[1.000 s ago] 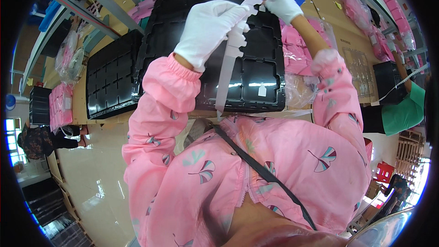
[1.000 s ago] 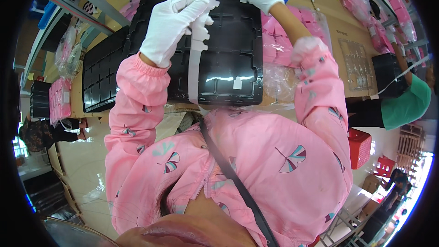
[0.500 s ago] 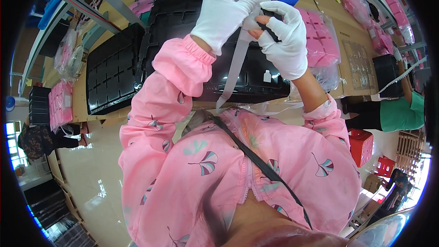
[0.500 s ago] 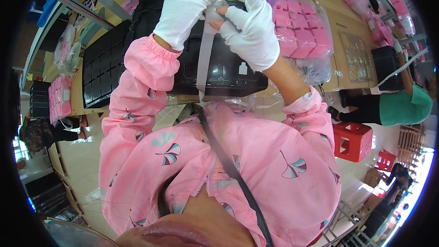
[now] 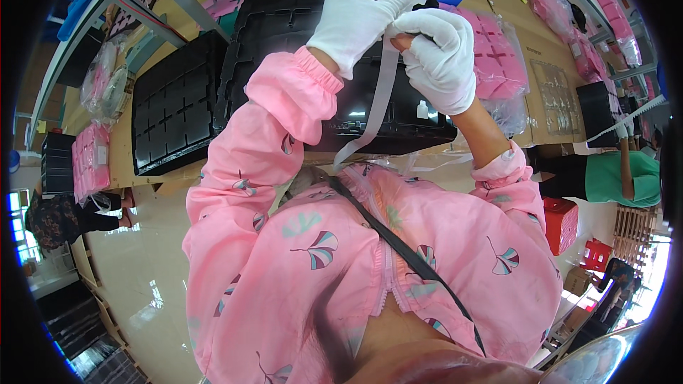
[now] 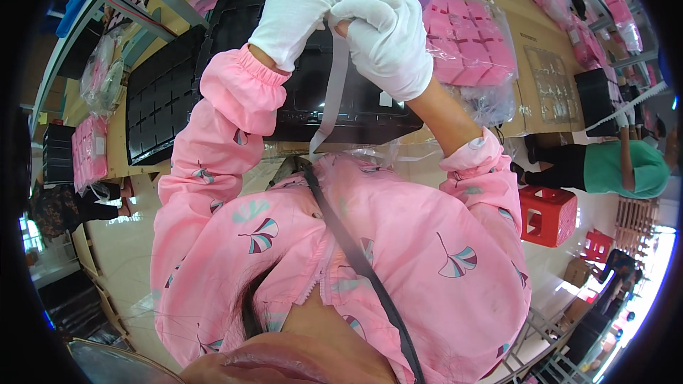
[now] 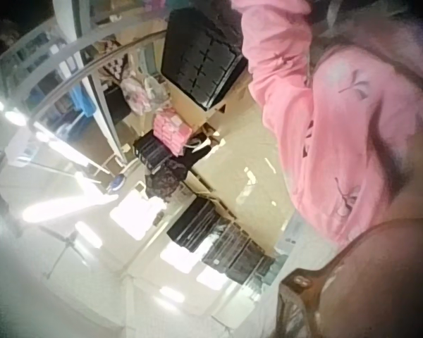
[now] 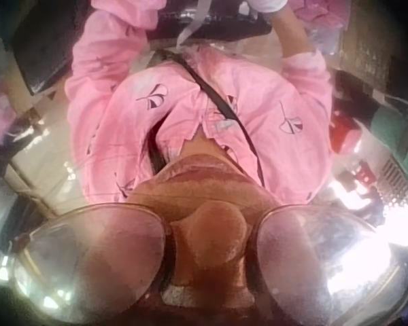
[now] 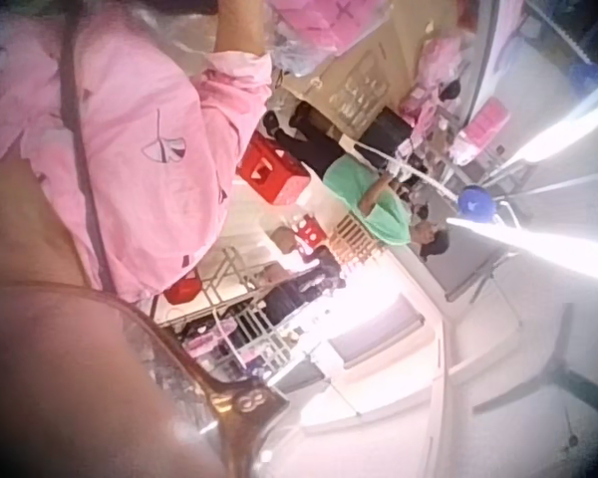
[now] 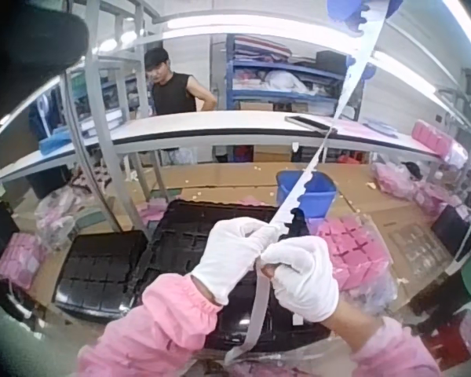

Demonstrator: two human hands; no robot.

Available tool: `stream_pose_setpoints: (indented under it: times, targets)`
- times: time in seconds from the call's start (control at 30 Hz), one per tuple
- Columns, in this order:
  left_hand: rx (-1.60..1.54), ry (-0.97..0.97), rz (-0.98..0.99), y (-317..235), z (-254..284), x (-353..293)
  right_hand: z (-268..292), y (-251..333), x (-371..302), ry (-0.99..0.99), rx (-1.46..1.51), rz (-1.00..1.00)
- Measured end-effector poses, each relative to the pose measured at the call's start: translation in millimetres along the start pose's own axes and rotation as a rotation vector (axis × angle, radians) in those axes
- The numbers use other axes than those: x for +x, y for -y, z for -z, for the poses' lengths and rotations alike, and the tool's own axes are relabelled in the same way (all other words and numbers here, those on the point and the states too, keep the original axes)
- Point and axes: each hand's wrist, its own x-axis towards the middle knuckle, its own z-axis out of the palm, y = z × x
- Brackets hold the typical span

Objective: Manually assemble and package items into plastic trays at a factory station.

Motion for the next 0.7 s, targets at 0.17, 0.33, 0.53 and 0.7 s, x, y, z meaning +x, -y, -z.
stream_pose_setpoints:
  times: [0.17, 0.33, 0.53, 0.7]
  targets:
    - [-0.106, -0.040, 0.014, -2.3, 6.2, -0.4, 7.8, 13.2, 0.9, 0.007, -0.133, 0.056]
    - [-0.255, 0.009, 0.070, -23.5, 12.2, -28.3, 15.6, 13.1, 8.0, 0.011, -0.060, -0.650]
    - [-0.148, 0.294, -0.132, -29.9, -9.4, -76.8, -73.4, -14.2, 36.4, 0.741, 0.571, -0.533]
    - [0.045, 0.157, -0.304, -26.6, -13.9, -96.7, -148.8, 12.1, 39.6, 0.921, 0.692, -0.360]
